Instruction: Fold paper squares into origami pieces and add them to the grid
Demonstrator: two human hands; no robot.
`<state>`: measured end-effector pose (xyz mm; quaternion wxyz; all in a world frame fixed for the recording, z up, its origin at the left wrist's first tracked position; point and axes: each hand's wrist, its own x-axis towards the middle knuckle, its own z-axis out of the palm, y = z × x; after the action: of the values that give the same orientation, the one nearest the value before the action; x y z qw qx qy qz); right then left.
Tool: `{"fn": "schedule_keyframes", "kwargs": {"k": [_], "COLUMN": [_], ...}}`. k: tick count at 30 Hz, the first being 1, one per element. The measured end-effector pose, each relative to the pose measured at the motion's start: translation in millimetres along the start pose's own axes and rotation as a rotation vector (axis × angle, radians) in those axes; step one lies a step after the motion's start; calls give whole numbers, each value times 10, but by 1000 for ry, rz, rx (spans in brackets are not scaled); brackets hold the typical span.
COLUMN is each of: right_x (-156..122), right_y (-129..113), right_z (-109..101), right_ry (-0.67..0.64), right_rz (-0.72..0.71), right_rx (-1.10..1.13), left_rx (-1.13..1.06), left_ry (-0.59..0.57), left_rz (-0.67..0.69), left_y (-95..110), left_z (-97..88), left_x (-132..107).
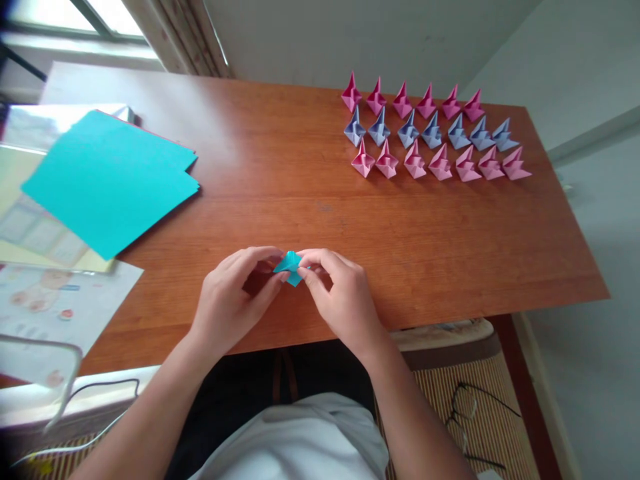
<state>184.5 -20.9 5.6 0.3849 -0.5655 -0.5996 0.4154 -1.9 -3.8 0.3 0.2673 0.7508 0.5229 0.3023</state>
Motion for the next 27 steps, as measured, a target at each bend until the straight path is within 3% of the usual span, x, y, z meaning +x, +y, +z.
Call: {"fn": "schedule_keyframes", "kwargs": {"k": [8,14,23,27], "right_x": [14,17,65,91], "right_y": [54,46,5,-5], "right_z": [98,114,129,106], "right_ry": [64,86,85,69], "right_rz": [76,66,-26,-5], "right_rx": [252,278,99,180], "left_rx": [-493,-474,-526,-599], "left_ry": [4,-4,62,41], "left_rz": [-224,-246,-294,-327], "left_y": [52,41,16,17], "left_z": [-23,-9,6,-2], "left_x": [-37,-21,-17,-12]}}
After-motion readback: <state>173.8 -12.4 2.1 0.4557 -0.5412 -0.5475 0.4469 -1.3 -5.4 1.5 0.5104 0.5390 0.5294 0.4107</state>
